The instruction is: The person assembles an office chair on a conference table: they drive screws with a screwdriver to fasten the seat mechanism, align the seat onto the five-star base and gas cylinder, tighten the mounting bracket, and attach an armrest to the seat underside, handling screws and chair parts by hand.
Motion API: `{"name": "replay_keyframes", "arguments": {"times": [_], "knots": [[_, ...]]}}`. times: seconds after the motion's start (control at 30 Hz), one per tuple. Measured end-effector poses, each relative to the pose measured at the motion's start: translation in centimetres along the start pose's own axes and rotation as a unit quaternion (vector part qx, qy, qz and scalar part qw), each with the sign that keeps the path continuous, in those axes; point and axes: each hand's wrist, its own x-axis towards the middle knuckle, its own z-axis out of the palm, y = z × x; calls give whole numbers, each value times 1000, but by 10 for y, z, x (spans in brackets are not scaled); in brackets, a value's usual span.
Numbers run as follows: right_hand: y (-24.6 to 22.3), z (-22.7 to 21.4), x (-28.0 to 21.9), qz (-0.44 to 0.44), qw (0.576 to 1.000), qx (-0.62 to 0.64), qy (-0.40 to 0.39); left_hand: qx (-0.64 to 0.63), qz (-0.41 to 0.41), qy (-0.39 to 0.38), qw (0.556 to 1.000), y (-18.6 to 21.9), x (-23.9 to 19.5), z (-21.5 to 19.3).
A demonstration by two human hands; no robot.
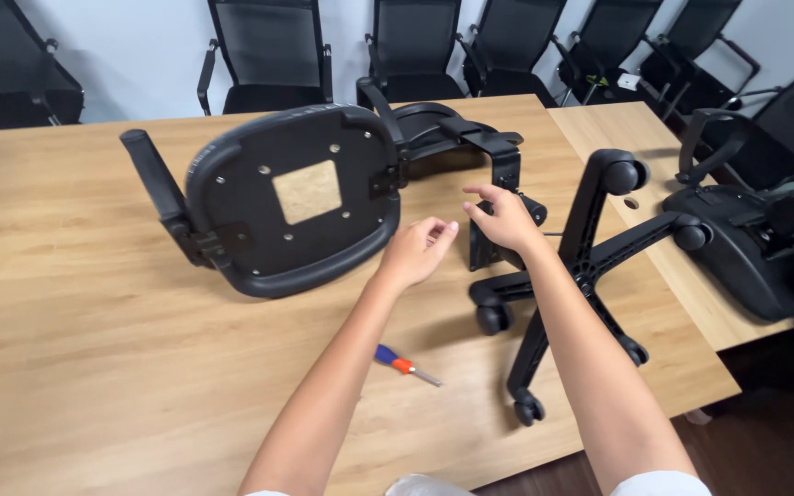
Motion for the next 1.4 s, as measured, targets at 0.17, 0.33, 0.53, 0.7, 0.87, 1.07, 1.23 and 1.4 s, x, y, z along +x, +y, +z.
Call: {"name": "replay_keyframes", "arguments": {"times": [0.17, 0.33, 0.53, 0.7, 0.87, 1.07, 1.23, 1.4], "knots": [[66, -7, 14, -50, 998, 11, 31, 64, -58, 18, 996, 23, 15, 51], [95, -3, 13, -98, 993, 45, 37, 133, -119, 60, 982, 55, 2, 92], [85, -47, -9, -93, 988, 124, 16, 227, -90, 31, 969, 69, 1, 126], [101, -69, -37, -93, 972, 187, 108, 41, -138, 99, 985, 95, -7, 158], [85, -83, -55, -116, 972, 62, 195, 205, -75, 64, 974, 86, -16, 161], [130, -57, -70, 3, 951, -61, 304, 378, -79, -92, 918, 55, -13, 168], [162, -67, -61, -21, 943, -51, 327, 410, -117, -103, 899, 34, -1, 185], [192, -70, -25, 94, 964, 249, 24, 393, -212, -193, 874, 8, 33, 183]]}}
